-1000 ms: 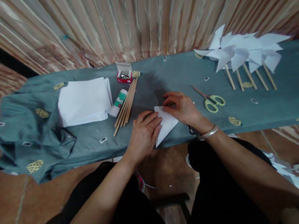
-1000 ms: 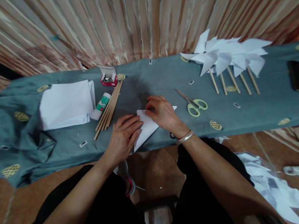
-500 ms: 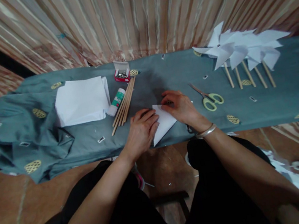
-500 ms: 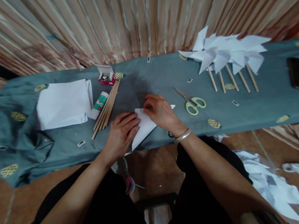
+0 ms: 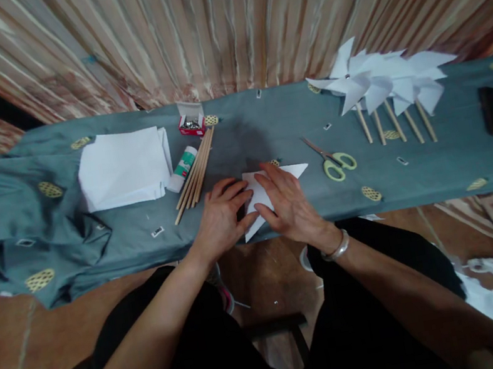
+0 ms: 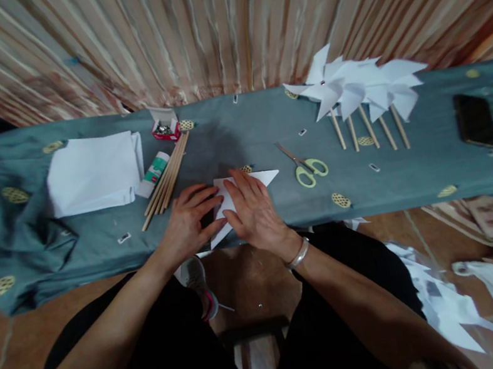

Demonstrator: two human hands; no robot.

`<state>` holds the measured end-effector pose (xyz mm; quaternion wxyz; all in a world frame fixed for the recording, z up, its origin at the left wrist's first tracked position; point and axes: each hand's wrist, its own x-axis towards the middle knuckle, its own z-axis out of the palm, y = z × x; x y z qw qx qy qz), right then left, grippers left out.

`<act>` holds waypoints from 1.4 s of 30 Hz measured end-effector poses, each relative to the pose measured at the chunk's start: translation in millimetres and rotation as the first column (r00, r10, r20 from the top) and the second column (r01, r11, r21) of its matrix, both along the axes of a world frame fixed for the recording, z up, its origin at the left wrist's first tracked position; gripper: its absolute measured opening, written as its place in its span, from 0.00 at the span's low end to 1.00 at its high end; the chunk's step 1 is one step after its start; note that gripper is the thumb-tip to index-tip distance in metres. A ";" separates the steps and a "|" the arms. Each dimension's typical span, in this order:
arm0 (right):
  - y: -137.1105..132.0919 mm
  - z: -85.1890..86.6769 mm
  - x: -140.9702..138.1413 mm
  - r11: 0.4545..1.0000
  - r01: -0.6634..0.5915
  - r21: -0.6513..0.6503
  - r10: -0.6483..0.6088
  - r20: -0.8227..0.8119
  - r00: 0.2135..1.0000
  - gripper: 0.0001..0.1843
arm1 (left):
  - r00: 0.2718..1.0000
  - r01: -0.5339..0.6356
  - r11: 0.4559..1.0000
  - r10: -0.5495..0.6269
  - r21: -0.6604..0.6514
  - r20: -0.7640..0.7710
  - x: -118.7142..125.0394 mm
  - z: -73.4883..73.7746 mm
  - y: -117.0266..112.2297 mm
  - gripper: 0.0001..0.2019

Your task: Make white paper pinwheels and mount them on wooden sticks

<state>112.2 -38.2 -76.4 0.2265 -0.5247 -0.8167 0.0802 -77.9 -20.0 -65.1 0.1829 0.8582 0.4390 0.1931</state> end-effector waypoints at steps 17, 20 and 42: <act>24.3 -7.0 68.3 0.942 0.326 0.083 -0.326 -0.008 0.945 0.32 | 0.998 0.005 1.000 -0.004 0.020 -0.058 -1.2 2.6 4.4 0.23; 18.0 -3.4 59.7 0.944 0.313 0.102 -0.314 -0.015 0.949 0.32 | 0.998 -0.001 1.000 0.003 0.024 -0.060 -0.7 3.2 3.9 0.22; 6.8 11.5 56.9 0.997 0.041 0.068 -0.037 -0.066 0.997 0.21 | 0.995 -0.020 1.000 0.020 -0.002 -0.098 2.1 8.2 2.6 0.22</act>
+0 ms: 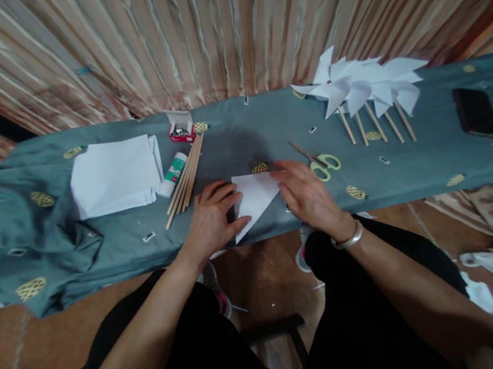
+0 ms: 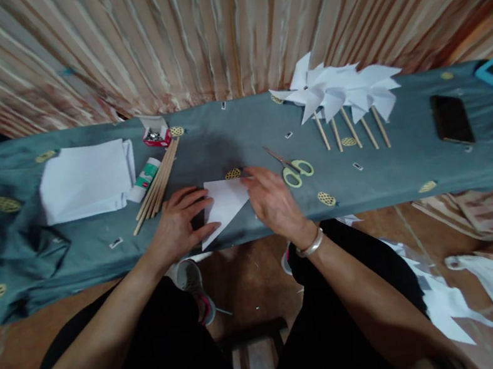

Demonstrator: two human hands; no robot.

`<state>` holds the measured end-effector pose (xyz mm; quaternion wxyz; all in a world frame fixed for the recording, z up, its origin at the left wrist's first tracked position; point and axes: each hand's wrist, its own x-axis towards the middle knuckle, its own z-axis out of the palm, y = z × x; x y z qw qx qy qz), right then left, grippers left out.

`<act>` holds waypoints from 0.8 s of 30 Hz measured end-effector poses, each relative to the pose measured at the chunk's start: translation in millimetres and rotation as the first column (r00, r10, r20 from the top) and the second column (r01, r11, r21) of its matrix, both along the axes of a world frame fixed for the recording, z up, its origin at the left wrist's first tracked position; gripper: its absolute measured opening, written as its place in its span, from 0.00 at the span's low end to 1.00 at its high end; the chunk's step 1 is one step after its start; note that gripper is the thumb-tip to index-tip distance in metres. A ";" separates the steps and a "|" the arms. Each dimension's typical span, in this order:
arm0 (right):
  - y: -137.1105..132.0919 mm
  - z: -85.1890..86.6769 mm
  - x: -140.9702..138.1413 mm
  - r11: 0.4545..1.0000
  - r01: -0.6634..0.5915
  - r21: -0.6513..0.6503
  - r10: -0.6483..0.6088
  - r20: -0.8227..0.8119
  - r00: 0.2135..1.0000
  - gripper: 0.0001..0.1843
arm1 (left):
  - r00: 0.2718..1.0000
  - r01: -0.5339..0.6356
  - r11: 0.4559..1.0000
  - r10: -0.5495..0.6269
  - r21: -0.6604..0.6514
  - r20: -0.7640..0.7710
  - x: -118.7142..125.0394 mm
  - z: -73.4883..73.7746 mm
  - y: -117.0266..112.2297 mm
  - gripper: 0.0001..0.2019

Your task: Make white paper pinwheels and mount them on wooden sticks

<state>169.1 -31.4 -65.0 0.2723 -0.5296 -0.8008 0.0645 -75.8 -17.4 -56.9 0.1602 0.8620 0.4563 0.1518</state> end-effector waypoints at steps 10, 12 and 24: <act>-14.1 -1.8 -7.3 0.987 -0.132 -0.090 0.137 0.056 0.989 0.20 | 0.980 0.196 0.971 -0.199 0.136 0.014 12.9 1.7 -19.2 0.21; -14.0 -1.5 -7.3 0.988 -0.129 -0.090 0.135 0.062 0.989 0.20 | 0.972 0.234 0.962 -0.232 0.141 -0.028 15.8 2.8 -24.0 0.16; -13.2 -2.1 -11.4 0.992 -0.106 -0.073 0.113 0.106 0.988 0.20 | 0.975 0.189 0.947 -0.149 0.260 -0.165 22.1 8.8 -34.5 0.10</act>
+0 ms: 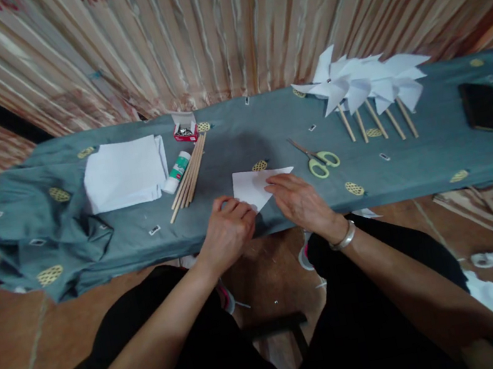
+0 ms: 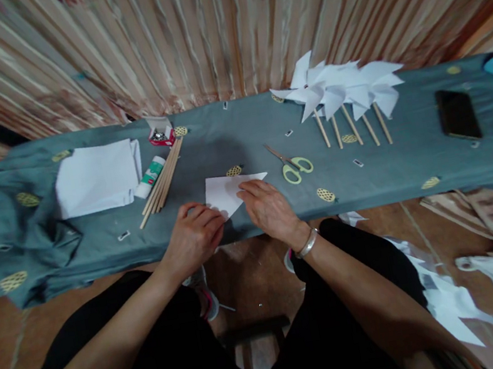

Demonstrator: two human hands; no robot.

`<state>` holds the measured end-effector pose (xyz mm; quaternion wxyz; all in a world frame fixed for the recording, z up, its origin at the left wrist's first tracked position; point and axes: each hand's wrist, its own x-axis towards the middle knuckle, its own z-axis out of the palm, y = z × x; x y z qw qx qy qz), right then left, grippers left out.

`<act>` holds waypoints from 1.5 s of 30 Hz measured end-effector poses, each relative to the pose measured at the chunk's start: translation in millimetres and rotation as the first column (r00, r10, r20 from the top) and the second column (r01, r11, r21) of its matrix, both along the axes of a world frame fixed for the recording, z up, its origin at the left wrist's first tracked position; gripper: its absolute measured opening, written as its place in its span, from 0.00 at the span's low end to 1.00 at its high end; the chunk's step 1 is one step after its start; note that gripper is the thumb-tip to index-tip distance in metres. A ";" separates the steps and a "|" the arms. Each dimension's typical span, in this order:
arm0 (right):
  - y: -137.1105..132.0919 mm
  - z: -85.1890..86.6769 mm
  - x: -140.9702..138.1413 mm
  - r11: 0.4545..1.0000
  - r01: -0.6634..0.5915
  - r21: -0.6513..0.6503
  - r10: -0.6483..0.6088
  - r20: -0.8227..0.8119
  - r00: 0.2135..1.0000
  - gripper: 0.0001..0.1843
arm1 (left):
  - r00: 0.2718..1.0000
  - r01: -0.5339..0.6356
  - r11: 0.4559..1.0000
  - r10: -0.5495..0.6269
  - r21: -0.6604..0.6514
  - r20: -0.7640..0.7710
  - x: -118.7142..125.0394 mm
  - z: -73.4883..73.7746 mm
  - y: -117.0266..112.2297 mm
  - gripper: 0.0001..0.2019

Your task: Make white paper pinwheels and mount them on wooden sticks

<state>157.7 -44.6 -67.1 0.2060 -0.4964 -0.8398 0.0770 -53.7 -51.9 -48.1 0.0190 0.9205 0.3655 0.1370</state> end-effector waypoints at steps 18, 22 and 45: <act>0.8 -5.1 -1.6 0.999 0.011 0.039 -0.013 0.052 0.999 0.19 | 0.992 -0.096 0.990 0.104 0.106 -0.071 -28.8 6.0 -37.0 0.13; -0.6 -5.6 -2.1 0.999 0.016 0.036 -0.016 0.025 1.000 0.19 | 0.985 -0.153 0.987 0.157 -0.056 0.073 -44.6 4.2 -50.3 0.10; 34.4 6.9 -3.8 0.990 0.099 -0.102 -0.099 0.002 0.995 0.39 | 0.742 -0.237 0.822 0.497 -0.517 0.450 -20.6 -24.6 -12.3 0.32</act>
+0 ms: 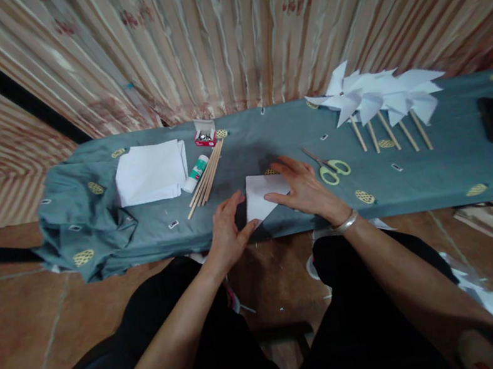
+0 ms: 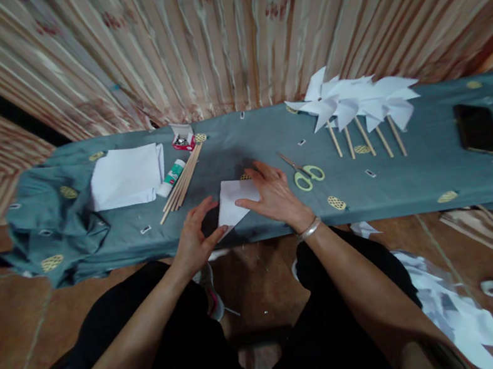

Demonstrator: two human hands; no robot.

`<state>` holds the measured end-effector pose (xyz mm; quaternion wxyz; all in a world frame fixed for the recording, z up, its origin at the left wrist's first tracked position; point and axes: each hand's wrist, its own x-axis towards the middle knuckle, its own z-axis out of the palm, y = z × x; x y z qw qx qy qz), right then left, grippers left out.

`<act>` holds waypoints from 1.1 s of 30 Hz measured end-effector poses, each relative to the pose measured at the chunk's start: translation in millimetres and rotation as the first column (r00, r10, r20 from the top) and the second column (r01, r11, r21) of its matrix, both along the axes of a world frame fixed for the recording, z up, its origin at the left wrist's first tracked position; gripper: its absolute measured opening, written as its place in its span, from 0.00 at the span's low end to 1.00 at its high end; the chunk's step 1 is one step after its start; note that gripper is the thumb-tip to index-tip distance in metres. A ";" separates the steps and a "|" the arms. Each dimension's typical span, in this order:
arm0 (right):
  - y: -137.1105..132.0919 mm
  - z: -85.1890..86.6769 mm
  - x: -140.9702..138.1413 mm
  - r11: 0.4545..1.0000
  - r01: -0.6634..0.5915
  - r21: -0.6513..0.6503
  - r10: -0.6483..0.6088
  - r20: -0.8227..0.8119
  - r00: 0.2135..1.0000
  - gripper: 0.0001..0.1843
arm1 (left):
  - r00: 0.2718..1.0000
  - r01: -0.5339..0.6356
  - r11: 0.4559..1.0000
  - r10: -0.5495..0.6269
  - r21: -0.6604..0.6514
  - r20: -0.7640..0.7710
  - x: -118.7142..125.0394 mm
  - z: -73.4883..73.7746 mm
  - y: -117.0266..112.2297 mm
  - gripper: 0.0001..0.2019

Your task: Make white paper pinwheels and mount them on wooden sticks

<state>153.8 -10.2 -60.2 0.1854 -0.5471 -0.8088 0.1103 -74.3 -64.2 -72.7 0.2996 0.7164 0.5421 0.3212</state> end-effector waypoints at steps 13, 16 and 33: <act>1.7 5.1 -0.3 0.989 -0.072 -0.126 0.067 -0.039 0.997 0.37 | 0.965 -0.016 0.997 0.034 -0.073 0.262 11.0 5.0 3.5 0.34; 1.3 4.9 -0.7 0.989 -0.093 -0.112 0.089 -0.043 0.995 0.34 | 0.936 -0.009 0.993 0.049 -0.115 0.350 13.3 5.6 4.3 0.33; -10.3 13.3 1.4 0.992 -0.117 -0.041 0.096 -0.340 0.936 0.17 | 0.800 0.129 0.961 0.045 -0.246 0.598 33.5 8.5 13.9 0.22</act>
